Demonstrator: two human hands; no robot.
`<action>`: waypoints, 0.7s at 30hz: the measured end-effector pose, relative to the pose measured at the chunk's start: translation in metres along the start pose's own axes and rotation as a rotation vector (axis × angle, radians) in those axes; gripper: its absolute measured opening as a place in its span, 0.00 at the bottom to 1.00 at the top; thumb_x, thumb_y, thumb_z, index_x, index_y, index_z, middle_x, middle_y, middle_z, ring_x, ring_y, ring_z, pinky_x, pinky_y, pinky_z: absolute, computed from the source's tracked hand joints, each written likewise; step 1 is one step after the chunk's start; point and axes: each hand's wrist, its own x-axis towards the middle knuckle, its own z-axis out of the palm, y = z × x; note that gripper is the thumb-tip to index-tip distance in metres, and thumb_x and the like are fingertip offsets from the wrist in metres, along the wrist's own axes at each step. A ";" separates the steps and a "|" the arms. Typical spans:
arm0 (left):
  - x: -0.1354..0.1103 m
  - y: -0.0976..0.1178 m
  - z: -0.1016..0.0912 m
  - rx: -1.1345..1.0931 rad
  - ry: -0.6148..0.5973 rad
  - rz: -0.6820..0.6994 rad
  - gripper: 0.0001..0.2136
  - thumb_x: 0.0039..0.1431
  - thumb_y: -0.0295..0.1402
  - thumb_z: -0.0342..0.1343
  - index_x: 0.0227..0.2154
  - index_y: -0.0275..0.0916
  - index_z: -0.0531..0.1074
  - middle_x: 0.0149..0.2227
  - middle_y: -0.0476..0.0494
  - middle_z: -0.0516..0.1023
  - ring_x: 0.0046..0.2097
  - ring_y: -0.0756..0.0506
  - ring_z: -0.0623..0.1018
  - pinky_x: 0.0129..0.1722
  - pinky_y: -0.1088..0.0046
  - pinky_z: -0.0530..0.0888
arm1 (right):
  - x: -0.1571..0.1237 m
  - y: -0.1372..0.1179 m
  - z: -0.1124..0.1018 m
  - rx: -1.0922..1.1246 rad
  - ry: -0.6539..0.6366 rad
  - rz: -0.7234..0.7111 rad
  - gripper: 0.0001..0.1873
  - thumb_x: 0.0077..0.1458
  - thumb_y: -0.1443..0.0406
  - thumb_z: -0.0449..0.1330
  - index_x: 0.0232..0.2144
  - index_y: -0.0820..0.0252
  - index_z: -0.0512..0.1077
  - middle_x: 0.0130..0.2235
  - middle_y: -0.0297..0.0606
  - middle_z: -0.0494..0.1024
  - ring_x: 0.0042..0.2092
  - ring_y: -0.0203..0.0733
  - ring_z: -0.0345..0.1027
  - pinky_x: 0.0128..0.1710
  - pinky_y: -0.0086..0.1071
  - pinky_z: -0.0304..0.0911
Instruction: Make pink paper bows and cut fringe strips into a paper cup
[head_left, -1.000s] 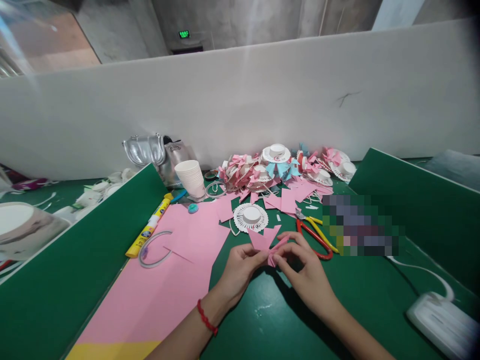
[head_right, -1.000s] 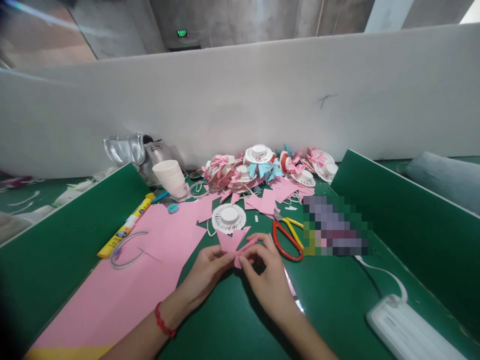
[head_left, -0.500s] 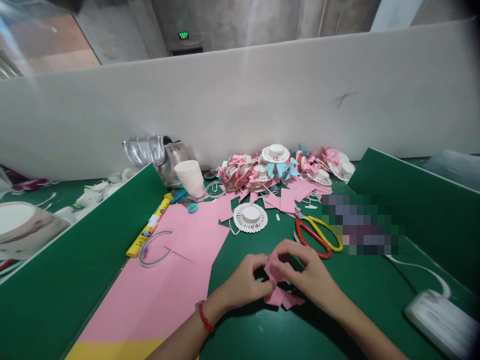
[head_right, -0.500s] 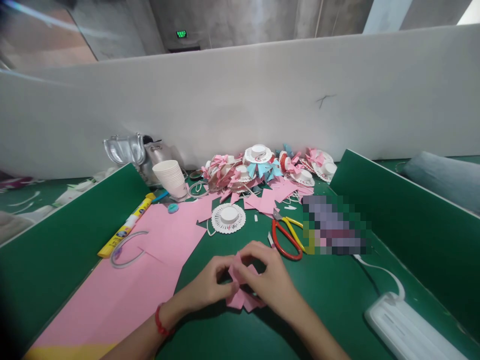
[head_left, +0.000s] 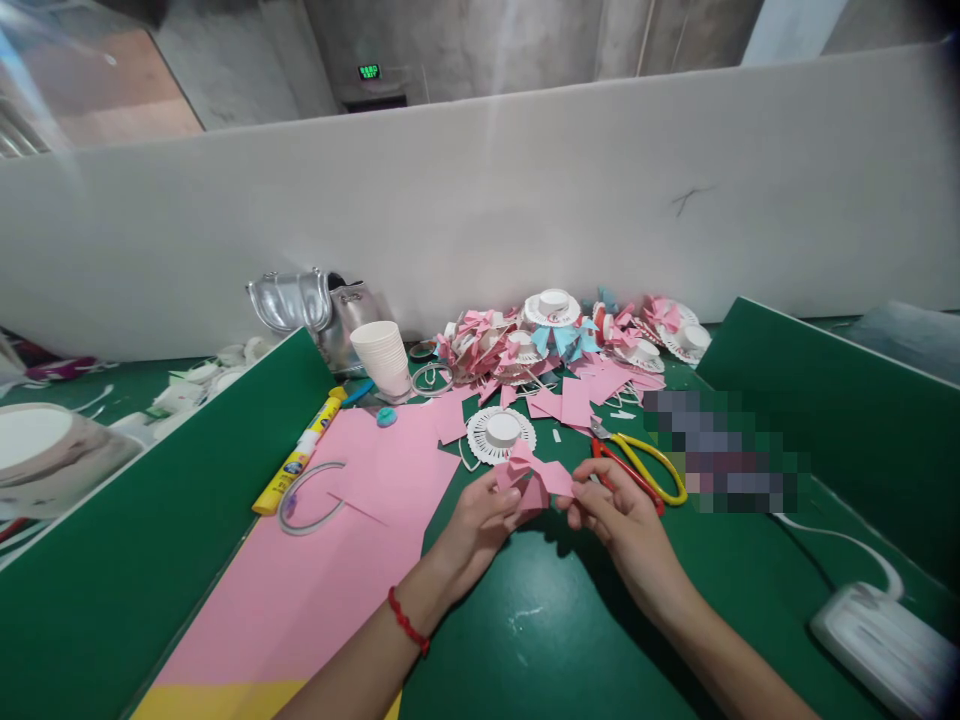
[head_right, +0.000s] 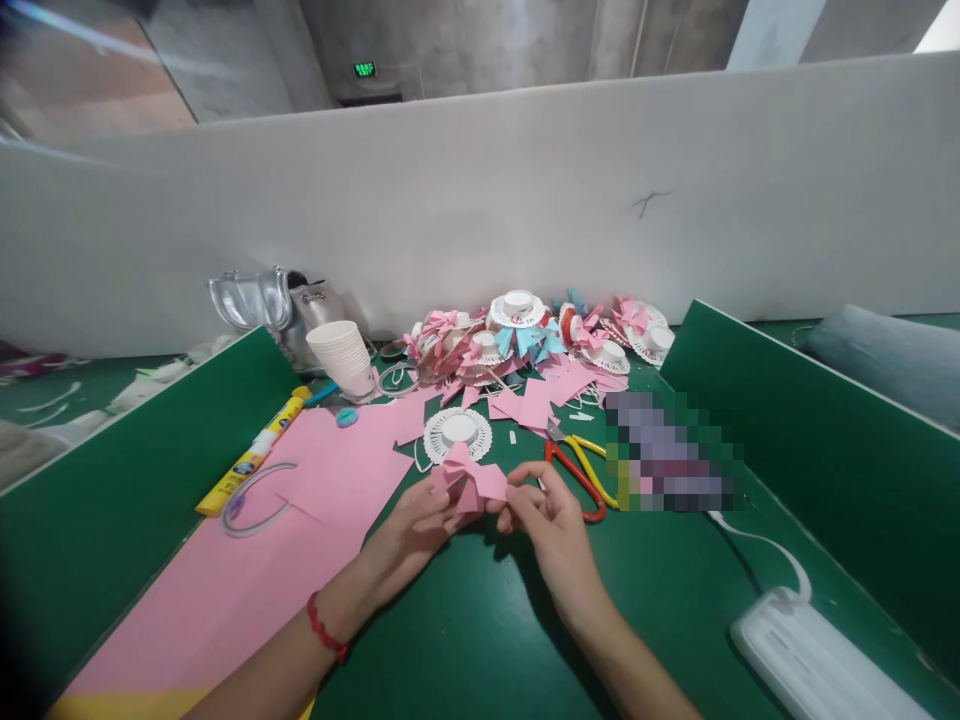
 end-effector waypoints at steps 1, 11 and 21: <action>0.000 0.000 0.000 0.019 -0.004 0.003 0.09 0.43 0.30 0.60 0.30 0.33 0.73 0.29 0.43 0.74 0.32 0.49 0.72 0.36 0.73 0.66 | -0.001 0.001 0.001 -0.005 -0.019 0.003 0.08 0.50 0.59 0.55 0.29 0.56 0.61 0.18 0.28 0.70 0.21 0.36 0.66 0.23 0.29 0.63; 0.002 -0.008 -0.005 0.099 0.215 0.039 0.06 0.45 0.29 0.60 0.24 0.33 0.69 0.23 0.49 0.71 0.25 0.52 0.70 0.26 0.77 0.65 | -0.008 0.001 0.004 -0.301 -0.177 -0.154 0.11 0.46 0.70 0.58 0.35 0.56 0.72 0.32 0.35 0.77 0.29 0.40 0.67 0.32 0.33 0.62; 0.004 -0.006 -0.010 0.163 0.190 -0.004 0.08 0.39 0.29 0.63 0.22 0.32 0.69 0.20 0.50 0.70 0.23 0.53 0.69 0.24 0.77 0.63 | -0.001 -0.003 -0.005 -0.306 -0.368 -0.141 0.07 0.50 0.67 0.58 0.29 0.56 0.78 0.27 0.33 0.69 0.31 0.39 0.64 0.31 0.30 0.59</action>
